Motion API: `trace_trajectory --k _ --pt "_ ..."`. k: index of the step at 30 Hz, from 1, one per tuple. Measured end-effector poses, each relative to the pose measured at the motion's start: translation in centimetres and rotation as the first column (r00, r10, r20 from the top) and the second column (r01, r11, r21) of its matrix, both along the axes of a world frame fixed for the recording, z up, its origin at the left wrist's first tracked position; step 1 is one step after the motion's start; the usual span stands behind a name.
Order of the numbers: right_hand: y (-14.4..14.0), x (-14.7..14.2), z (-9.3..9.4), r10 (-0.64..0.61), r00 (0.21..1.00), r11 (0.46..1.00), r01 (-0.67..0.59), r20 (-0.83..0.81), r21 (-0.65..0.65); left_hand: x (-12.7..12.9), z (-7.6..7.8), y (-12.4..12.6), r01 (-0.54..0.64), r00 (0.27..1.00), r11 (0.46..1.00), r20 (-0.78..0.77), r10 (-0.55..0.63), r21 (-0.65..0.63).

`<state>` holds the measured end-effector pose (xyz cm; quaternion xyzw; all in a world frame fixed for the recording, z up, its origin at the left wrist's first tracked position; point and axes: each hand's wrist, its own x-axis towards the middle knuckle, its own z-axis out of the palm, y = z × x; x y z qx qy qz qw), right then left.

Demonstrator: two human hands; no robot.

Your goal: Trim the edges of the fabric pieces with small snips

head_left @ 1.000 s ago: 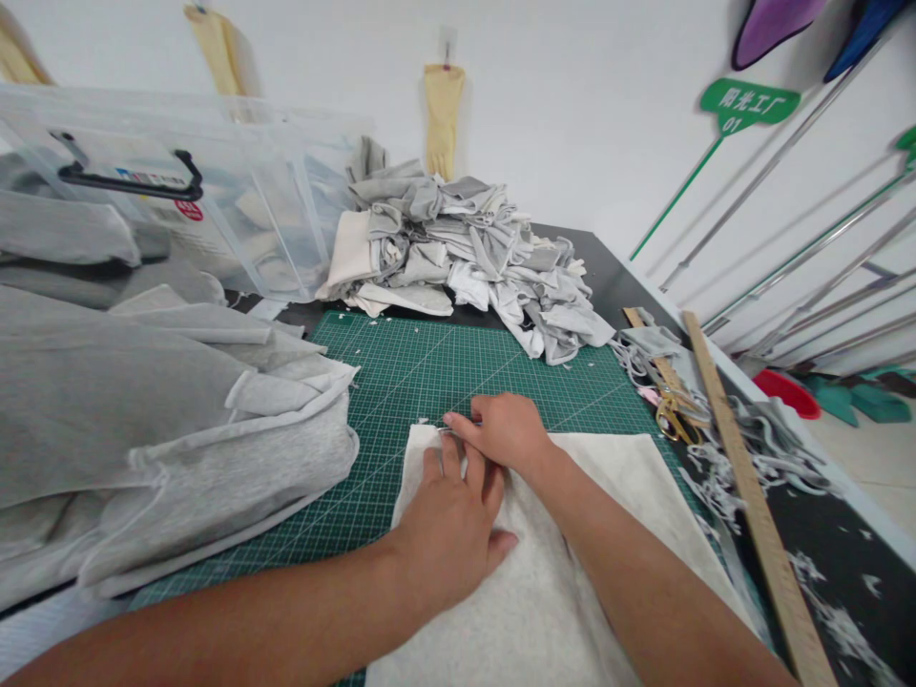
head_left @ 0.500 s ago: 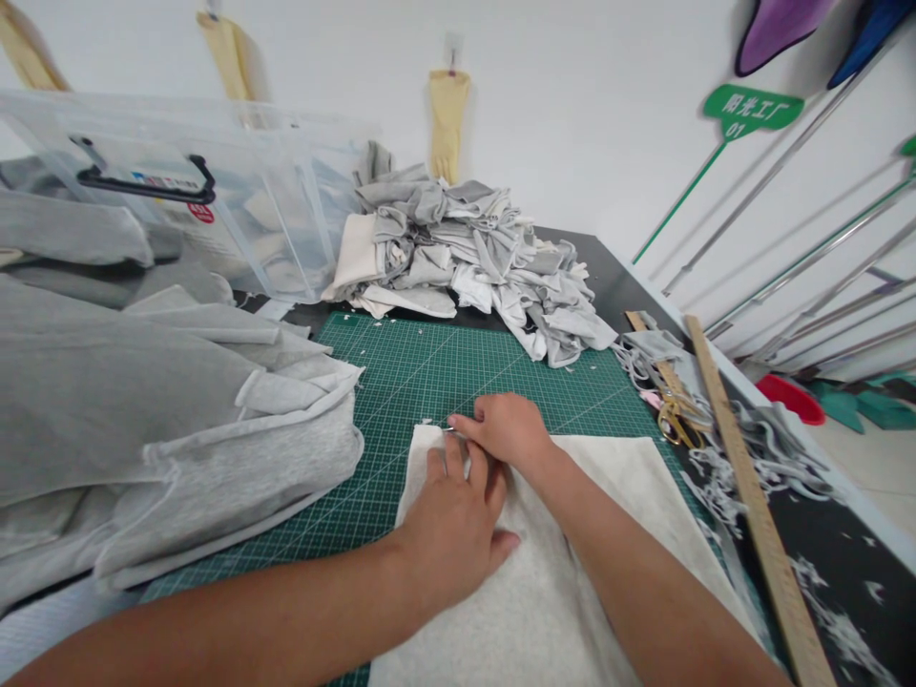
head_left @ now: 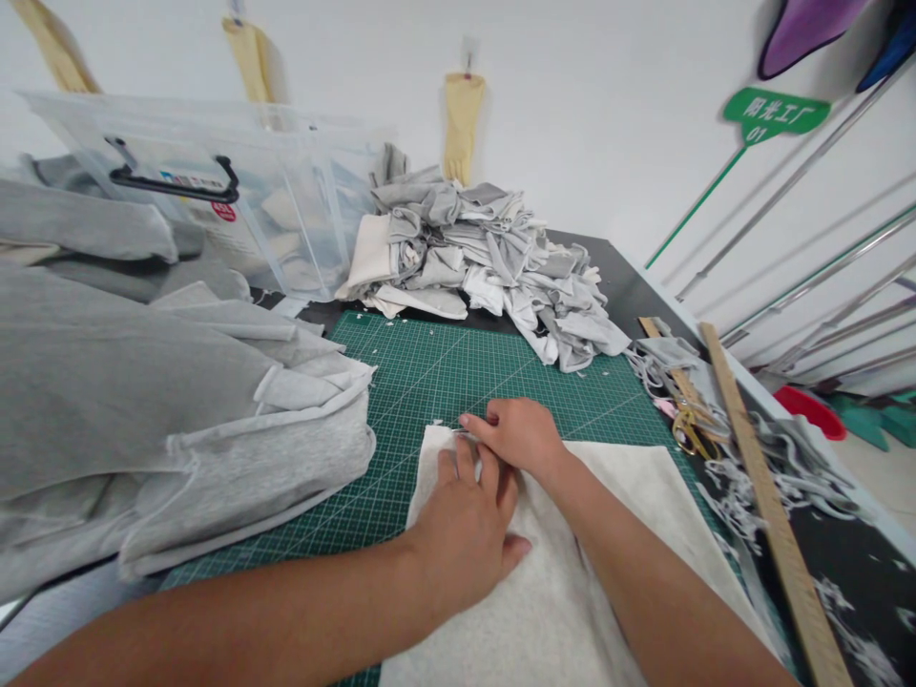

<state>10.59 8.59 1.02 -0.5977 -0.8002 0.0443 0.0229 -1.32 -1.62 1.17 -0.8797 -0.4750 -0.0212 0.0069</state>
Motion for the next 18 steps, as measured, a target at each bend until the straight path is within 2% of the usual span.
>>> trace_trajectory --k 8,18 --pt "-0.02 0.21 -0.03 -0.003 0.998 1.000 0.001 -0.069 -0.016 0.02 -0.50 -0.19 -0.078 0.997 0.993 0.024 0.080 -0.089" --pt "0.00 0.00 -0.19 0.011 1.000 1.000 -0.011 0.003 0.006 0.14 -0.50 -0.06 -0.069 0.998 0.996 -0.004 0.069 -0.055"
